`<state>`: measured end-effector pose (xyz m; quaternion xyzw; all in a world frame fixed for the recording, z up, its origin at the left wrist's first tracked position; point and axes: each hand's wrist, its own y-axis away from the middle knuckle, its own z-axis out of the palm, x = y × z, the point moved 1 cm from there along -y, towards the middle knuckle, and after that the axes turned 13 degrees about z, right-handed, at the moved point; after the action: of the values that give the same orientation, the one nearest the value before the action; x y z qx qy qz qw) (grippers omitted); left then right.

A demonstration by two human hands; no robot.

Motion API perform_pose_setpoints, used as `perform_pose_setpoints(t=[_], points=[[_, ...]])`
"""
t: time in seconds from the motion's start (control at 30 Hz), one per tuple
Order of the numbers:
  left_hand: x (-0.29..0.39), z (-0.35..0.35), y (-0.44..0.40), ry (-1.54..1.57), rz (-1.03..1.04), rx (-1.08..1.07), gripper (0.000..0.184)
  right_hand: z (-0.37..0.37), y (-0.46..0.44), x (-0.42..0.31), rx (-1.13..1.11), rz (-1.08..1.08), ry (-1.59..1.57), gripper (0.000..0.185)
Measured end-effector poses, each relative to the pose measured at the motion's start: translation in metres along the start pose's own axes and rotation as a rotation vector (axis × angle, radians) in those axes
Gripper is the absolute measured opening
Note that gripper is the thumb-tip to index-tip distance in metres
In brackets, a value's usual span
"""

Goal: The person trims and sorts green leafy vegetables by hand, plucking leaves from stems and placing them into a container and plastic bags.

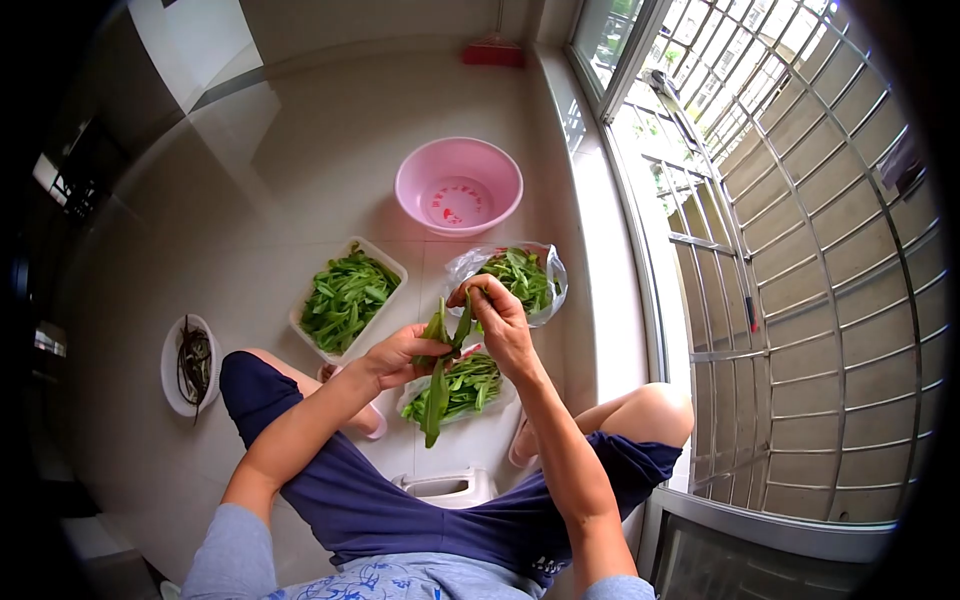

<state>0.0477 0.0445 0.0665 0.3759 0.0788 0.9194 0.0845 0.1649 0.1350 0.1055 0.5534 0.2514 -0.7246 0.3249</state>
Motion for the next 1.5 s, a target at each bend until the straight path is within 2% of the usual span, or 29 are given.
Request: perform_pose_setpoints(t=[0.13, 0.33, 0.4, 0.5, 0.77, 1.2, 1.3, 1.4, 1.47, 1.5], points=[[0.001, -0.005, 0.000, -0.003, 0.038, 0.096, 0.018, -0.001, 0.002, 0.000, 0.041, 0.050, 0.044, 0.014], [0.011, -0.008, -0.002, 0.099, 0.156, 0.235, 0.012, 0.009, 0.004, 0.007, 0.134, 0.115, -0.292, 0.015], [0.012, -0.010, -0.003, 0.084, 0.176, 0.269, 0.012, 0.017, 0.006, 0.010, 0.131, 0.056, -0.123, 0.015], [0.009, -0.019, -0.007, 0.026, 0.181, 0.351, 0.013, 0.027, 0.009, 0.006, 0.117, 0.011, -0.042, 0.014], [0.011, -0.022, -0.009, 0.009, 0.195, 0.289, 0.012, 0.032, 0.016, -0.003, 0.051, -0.046, 0.213, 0.012], [0.015, -0.015, -0.010, 0.040, 0.181, 0.376, 0.014, 0.033, 0.017, -0.002, 0.078, 0.001, 0.201, 0.012], [0.018, -0.044, -0.017, 0.057, 0.242, 0.555, 0.010, 0.040, 0.021, -0.011, 0.075, -0.052, 0.175, 0.012], [0.023, -0.046, -0.013, -0.004, 0.245, 0.517, 0.013, 0.025, 0.012, -0.013, 0.239, -0.039, 0.181, 0.013], [0.011, -0.041, -0.011, -0.114, 0.267, 0.547, 0.020, 0.012, 0.005, -0.014, 0.329, 0.091, 0.119, 0.015], [0.004, -0.044, -0.009, -0.248, 0.227, 0.519, 0.017, 0.008, -0.001, -0.010, 0.390, 0.137, 0.101, 0.017]])
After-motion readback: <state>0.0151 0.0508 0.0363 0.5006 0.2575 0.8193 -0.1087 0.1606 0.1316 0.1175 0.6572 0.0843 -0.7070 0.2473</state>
